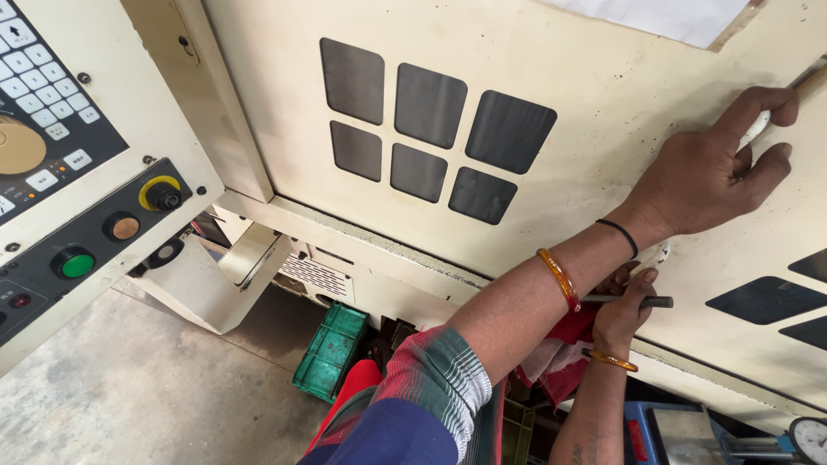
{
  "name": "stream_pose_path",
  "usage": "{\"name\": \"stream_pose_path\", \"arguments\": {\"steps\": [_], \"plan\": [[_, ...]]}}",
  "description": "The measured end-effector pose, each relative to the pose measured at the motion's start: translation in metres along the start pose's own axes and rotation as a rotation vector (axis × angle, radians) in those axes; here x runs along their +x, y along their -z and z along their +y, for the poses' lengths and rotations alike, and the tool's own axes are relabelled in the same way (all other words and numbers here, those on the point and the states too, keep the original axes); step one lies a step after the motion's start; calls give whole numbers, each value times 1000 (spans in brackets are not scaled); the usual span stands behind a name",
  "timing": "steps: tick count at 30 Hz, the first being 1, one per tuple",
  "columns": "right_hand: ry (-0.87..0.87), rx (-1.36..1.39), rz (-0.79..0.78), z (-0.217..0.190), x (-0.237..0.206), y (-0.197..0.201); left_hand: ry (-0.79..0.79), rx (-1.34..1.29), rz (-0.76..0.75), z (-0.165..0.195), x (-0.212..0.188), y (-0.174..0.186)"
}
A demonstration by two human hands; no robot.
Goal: The person opens the door of a CNC lathe, retrieves a cylindrical metal part from a blue bin, and places it into the machine's chuck. They then close the door and wipe the exterior with a red cloth. The person repeats the process of opening the door, retrieving another part, and placing it into the machine.
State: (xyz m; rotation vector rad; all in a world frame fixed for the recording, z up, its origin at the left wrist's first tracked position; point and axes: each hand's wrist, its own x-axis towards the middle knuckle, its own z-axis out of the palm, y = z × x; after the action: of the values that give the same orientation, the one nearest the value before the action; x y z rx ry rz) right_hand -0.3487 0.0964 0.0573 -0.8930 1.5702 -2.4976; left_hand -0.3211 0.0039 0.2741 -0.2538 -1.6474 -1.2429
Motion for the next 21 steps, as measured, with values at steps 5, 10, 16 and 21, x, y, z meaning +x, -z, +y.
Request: {"name": "stream_pose_path", "arguments": {"steps": [5, 10, 16, 21], "plan": [[6, 29, -16, 1, 0, 0, -31, -10, 25, 2, 0, 0], [13, -11, -16, 0, 0, 2, -14, -14, 13, 1, -1, -1], [12, -2, -15, 2, 1, 3, 12, 28, 1, -3, 0, -3], [18, 0, -17, 3, 2, 4, -14, -36, 2, -5, -1, -4]]}}
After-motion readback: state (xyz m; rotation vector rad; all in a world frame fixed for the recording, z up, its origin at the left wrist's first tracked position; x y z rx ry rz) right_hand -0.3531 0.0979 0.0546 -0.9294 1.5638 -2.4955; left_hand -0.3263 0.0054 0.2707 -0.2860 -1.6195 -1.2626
